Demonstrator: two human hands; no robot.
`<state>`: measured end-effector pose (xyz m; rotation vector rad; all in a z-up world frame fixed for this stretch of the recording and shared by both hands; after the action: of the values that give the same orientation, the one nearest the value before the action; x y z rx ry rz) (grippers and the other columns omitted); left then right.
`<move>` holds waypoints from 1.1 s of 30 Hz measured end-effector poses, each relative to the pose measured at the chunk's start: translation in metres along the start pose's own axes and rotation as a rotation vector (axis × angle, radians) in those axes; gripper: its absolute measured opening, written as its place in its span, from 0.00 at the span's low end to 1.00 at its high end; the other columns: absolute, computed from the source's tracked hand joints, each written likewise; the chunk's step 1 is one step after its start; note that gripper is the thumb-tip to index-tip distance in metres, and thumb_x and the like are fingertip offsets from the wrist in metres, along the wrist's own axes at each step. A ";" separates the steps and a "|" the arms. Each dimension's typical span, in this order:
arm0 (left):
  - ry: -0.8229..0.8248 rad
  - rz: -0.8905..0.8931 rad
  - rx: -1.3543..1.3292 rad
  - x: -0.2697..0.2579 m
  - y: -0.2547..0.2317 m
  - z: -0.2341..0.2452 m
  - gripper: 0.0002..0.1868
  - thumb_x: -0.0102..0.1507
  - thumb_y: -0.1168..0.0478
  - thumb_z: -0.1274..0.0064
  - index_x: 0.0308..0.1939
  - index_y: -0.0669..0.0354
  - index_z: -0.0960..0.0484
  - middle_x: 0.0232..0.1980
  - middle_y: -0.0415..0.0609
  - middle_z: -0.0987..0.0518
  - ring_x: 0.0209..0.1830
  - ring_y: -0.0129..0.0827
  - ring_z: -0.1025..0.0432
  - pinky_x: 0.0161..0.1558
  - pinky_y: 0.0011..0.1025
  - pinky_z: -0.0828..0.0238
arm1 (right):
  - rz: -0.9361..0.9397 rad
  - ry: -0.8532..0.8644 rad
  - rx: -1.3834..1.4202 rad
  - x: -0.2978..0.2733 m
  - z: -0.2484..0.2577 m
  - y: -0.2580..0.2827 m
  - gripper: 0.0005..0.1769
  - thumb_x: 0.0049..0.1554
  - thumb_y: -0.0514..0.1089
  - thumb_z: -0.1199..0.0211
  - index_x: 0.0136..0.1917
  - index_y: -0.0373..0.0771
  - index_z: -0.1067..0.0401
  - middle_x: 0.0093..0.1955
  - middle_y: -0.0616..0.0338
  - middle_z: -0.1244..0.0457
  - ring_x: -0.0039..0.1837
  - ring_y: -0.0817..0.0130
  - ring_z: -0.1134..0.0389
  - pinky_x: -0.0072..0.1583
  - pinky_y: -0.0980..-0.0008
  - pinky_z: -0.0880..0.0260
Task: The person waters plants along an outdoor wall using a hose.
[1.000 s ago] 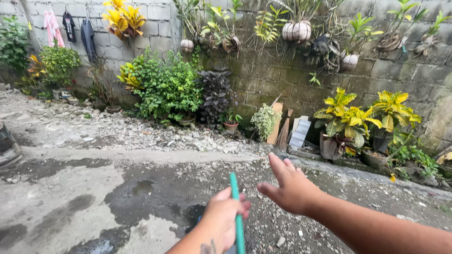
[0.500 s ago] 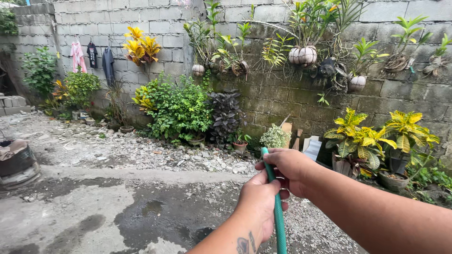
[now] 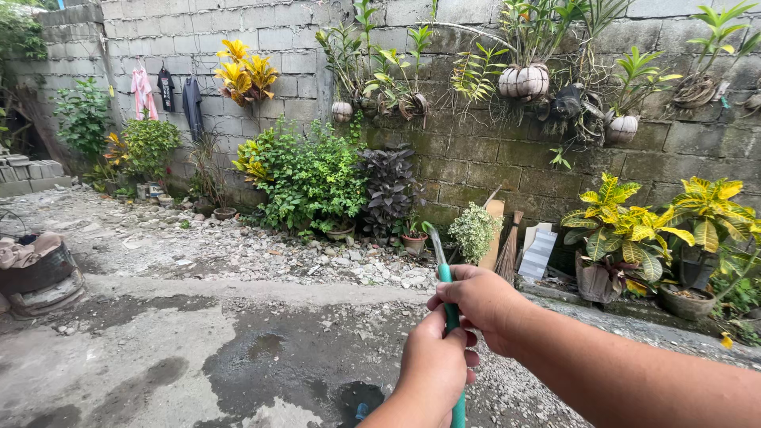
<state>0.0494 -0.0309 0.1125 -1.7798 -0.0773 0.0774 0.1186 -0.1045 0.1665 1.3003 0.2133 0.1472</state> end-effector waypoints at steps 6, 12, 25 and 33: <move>0.079 0.223 -0.220 0.056 0.037 -0.040 0.23 0.72 0.39 0.67 0.45 0.53 0.31 0.25 0.47 0.29 0.15 0.31 0.38 0.19 0.33 0.36 | 0.199 0.080 0.012 0.057 0.018 0.033 0.19 0.59 0.33 0.44 0.64 0.37 0.28 0.45 0.46 0.30 0.46 0.60 0.27 0.51 0.62 0.24; -0.113 0.038 -0.124 0.110 0.013 -0.043 0.26 0.71 0.35 0.65 0.41 0.53 0.30 0.20 0.44 0.34 0.10 0.30 0.43 0.13 0.34 0.47 | 0.142 0.089 0.149 0.083 0.030 0.049 0.27 0.61 0.34 0.48 0.70 0.55 0.38 0.41 0.51 0.37 0.38 0.60 0.36 0.39 0.58 0.33; -0.272 0.070 0.009 0.144 -0.008 -0.020 0.29 0.70 0.31 0.68 0.44 0.50 0.25 0.22 0.40 0.32 0.15 0.28 0.40 0.16 0.31 0.47 | 0.215 0.025 0.238 0.131 0.014 0.066 0.14 0.65 0.44 0.52 0.64 0.51 0.36 0.37 0.57 0.40 0.34 0.69 0.44 0.33 0.66 0.41; -0.214 0.040 0.020 0.174 -0.024 0.004 0.26 0.70 0.34 0.70 0.48 0.45 0.24 0.23 0.42 0.30 0.15 0.28 0.38 0.16 0.34 0.41 | 0.292 -0.020 0.303 0.147 -0.006 0.090 0.13 0.63 0.42 0.51 0.61 0.51 0.35 0.35 0.58 0.41 0.31 0.69 0.46 0.31 0.67 0.46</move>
<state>0.2221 -0.0056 0.1336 -1.7480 -0.1943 0.2965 0.2610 -0.0422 0.2407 1.6310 0.0266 0.3601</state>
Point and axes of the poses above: each hand's wrist, its own x-axis towards the middle knuckle, its own z-axis out of the back of the hand, y = z × x, the point moved 7 cm from there along x, towards the middle knuckle
